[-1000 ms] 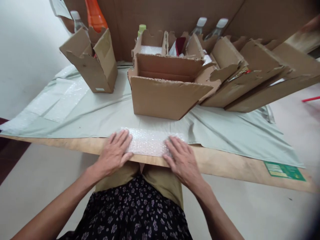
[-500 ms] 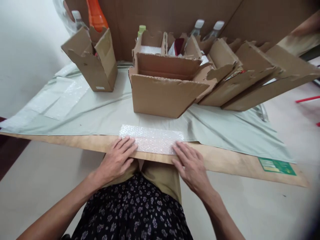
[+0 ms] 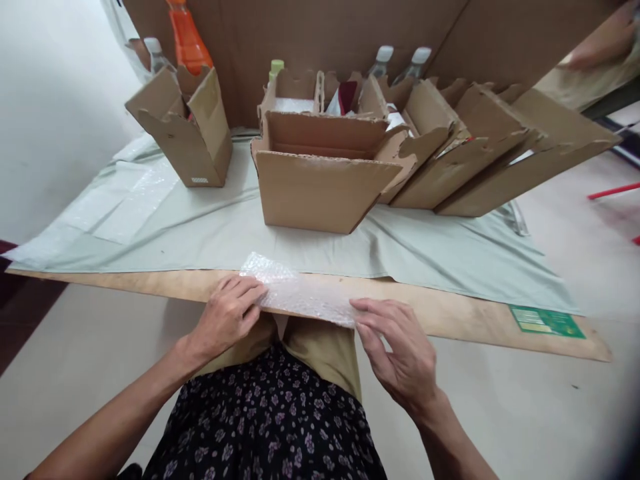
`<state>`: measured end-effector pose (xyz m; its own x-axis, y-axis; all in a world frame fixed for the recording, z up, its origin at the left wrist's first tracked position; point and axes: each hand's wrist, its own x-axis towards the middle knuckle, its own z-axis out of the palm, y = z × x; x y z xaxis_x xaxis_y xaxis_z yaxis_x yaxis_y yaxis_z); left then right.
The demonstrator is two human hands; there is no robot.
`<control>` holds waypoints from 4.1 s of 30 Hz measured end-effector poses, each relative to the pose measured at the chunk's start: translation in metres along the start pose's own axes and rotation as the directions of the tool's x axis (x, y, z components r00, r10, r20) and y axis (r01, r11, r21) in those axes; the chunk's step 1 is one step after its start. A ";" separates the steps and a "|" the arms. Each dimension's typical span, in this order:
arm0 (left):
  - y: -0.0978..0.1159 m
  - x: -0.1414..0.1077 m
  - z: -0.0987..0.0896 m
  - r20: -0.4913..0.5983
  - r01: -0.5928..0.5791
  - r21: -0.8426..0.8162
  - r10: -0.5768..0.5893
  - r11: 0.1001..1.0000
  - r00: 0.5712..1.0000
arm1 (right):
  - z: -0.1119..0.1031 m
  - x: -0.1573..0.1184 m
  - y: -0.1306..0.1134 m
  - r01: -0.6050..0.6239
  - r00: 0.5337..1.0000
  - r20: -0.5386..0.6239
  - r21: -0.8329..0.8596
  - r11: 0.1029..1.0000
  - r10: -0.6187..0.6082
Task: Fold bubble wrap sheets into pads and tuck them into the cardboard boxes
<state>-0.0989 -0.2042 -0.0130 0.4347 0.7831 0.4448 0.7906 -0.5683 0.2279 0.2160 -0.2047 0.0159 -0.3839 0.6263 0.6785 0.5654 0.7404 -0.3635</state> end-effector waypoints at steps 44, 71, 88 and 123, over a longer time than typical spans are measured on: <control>0.034 0.007 0.040 -0.212 0.353 -0.236 -0.403 0.905 0.890 | 0.070 -0.019 -0.033 -0.121 0.990 -0.075 -0.063 0.991 0.116; -0.005 0.046 0.025 0.063 0.411 -0.319 -0.413 0.854 0.909 | 0.073 0.001 -0.012 -0.156 0.986 -0.088 -0.169 0.973 0.143; 0.011 0.022 0.022 -0.080 0.163 -0.350 -0.203 0.923 0.976 | 0.070 0.027 0.010 -0.251 0.919 0.330 0.064 0.966 0.217; 0.051 0.046 0.028 0.221 0.345 -0.711 -0.270 0.613 0.937 | 0.023 0.071 0.018 -0.590 0.738 0.611 0.375 0.716 0.288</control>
<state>-0.0267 -0.1900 -0.0052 0.2889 0.9433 0.1636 0.3283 -0.2581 0.9086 0.1819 -0.1416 0.0428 -0.5660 0.8244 0.0061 0.3575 0.2521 -0.8993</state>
